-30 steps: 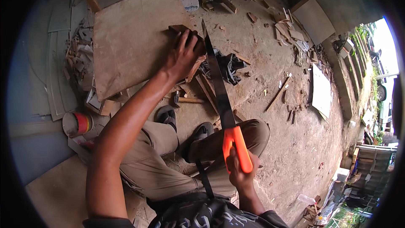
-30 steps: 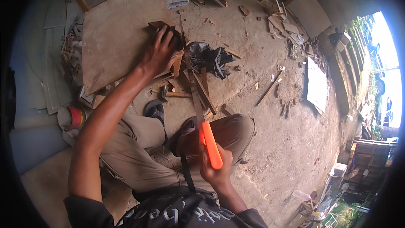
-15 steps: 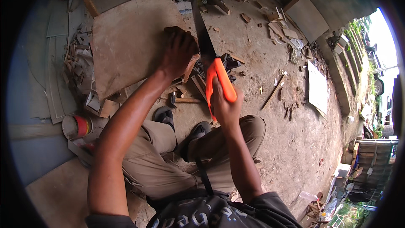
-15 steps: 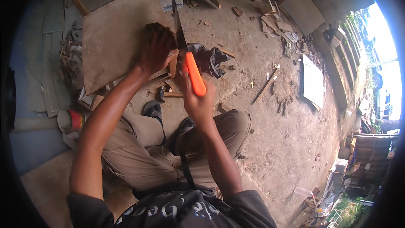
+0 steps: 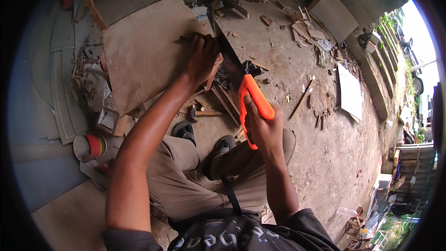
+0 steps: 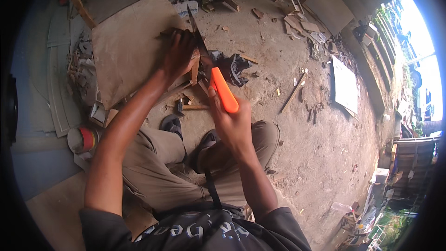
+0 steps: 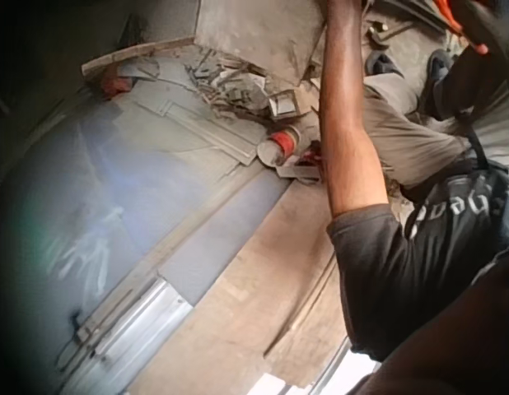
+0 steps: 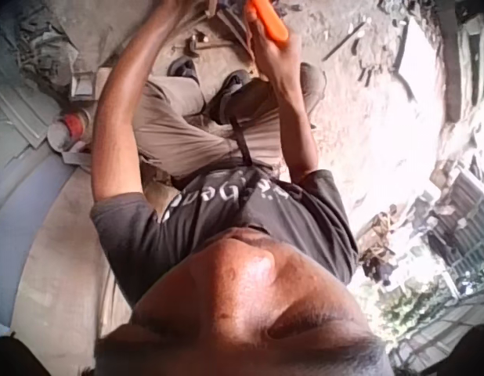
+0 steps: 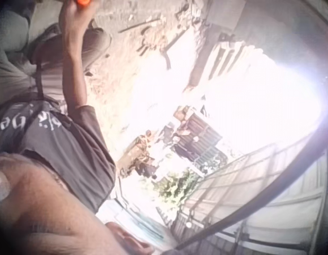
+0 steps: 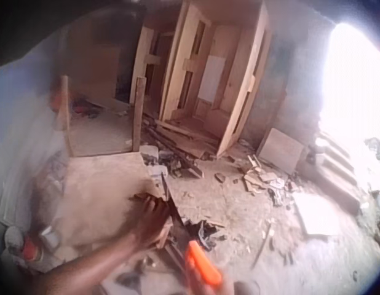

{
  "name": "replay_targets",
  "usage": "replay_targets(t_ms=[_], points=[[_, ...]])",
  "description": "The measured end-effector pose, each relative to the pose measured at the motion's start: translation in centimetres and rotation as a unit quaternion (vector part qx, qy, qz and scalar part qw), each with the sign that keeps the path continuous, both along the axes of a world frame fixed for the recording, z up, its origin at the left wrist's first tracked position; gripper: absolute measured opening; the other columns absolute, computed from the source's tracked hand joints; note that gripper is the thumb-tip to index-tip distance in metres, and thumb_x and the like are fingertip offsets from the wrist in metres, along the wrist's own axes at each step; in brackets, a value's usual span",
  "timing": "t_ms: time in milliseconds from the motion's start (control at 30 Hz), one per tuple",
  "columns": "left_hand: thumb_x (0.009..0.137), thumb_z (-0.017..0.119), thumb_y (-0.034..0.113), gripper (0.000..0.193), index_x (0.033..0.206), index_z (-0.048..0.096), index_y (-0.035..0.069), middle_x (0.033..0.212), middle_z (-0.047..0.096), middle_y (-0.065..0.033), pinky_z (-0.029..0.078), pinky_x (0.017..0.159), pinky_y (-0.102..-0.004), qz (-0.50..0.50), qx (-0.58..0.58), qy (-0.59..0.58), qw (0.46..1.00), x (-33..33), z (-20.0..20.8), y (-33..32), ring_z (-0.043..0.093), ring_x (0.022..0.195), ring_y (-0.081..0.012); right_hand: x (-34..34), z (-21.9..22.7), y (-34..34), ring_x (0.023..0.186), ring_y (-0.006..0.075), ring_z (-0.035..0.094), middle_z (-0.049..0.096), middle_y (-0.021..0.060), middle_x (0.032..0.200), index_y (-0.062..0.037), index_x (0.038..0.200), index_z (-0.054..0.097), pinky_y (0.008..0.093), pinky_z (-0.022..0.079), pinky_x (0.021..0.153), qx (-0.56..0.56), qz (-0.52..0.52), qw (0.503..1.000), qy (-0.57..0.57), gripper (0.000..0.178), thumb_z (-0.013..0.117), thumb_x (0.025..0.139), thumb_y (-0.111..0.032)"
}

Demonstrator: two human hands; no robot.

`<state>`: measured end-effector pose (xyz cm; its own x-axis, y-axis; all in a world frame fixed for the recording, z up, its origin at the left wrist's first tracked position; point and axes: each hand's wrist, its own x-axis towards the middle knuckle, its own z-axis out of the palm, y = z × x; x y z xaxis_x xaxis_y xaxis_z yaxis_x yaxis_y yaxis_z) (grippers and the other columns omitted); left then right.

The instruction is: The person uses a hand saw to cut a piece of wood placed on a makeshift workbench. They hold the wood steady with one hand and saw with the other, producing wood shavings.

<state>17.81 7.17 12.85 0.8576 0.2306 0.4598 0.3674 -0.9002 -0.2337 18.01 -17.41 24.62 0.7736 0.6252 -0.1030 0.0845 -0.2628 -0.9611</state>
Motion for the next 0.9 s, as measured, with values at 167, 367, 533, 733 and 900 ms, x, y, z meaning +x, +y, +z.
replay_targets(t_ms=[167, 367, 533, 733, 900], points=[[0.085, 0.066, 0.039, 0.055, 0.120, 0.050, 0.000, 0.126, 0.049, -0.0192, 0.034, 0.108, -0.0476, -0.061, -0.052, -0.084, 0.993, -0.1, 0.7, 0.5, 0.045, 0.120, -0.0383, 0.7, -0.8, -3.1, 0.058, 0.0051, 0.042, 0.047, -0.0017, 0.060, 0.0055, 0.093, 0.064, 0.0258, 0.035, 0.050, 0.073, -0.015, 0.996, -0.056, 0.024, 0.064, 0.094, -0.018], [0.099, 0.049, 0.039, 0.044, 0.119, 0.048, 0.000, 0.119, 0.055, -0.0228, 0.035, 0.104, -0.0484, -0.147, -0.364, -0.151, 0.907, -1.3, 2.7, 3.7, 0.050, 0.116, -0.0385, -1.8, -3.3, -9.5, 0.061, 0.0108, 0.052, 0.055, 0.0063, 0.073, 0.0041, 0.095, 0.060, 0.0268, 0.042, 0.057, 0.111, 0.002, 0.987, -0.119, 0.019, 0.064, 0.092, -0.014], [0.101, 0.044, 0.036, 0.033, 0.103, 0.054, 0.005, 0.101, 0.064, -0.0186, 0.045, 0.088, -0.0482, -0.058, -0.363, -0.174, 0.913, -0.3, 1.3, 6.5, 0.058, 0.100, -0.0394, -3.8, -7.0, -11.5, 0.059, 0.0088, 0.052, 0.054, 0.0001, 0.066, 0.0006, 0.085, 0.057, 0.0257, 0.040, 0.053, 0.122, -0.072, 0.986, 0.091, 0.030, 0.057, 0.098, -0.026], [0.098, 0.048, 0.033, 0.032, 0.093, 0.056, 0.003, 0.094, 0.066, -0.0187, 0.047, 0.082, -0.0493, -0.013, -0.311, -0.232, 0.922, 0.8, 1.1, 5.9, 0.060, 0.090, -0.0410, -5.8, -7.5, -13.2, 0.061, 0.0090, 0.048, 0.052, 0.0019, 0.067, 0.0045, 0.093, 0.059, 0.0260, 0.040, 0.057, 0.107, -0.045, 0.993, -0.018, 0.023, 0.062, 0.094, -0.018], [0.095, 0.052, 0.033, 0.036, 0.079, 0.061, 0.002, 0.083, 0.066, -0.0187, 0.046, 0.081, -0.0484, 0.040, -0.313, -0.225, 0.922, 2.7, 0.9, 6.7, 0.059, 0.085, -0.0411, -5.9, -5.9, -14.1, 0.057, 0.0102, 0.050, 0.053, 0.0057, 0.064, 0.0046, 0.089, 0.060, 0.0269, 0.042, 0.054, 0.099, -0.010, 0.994, -0.055, 0.022, 0.065, 0.091, -0.016]])
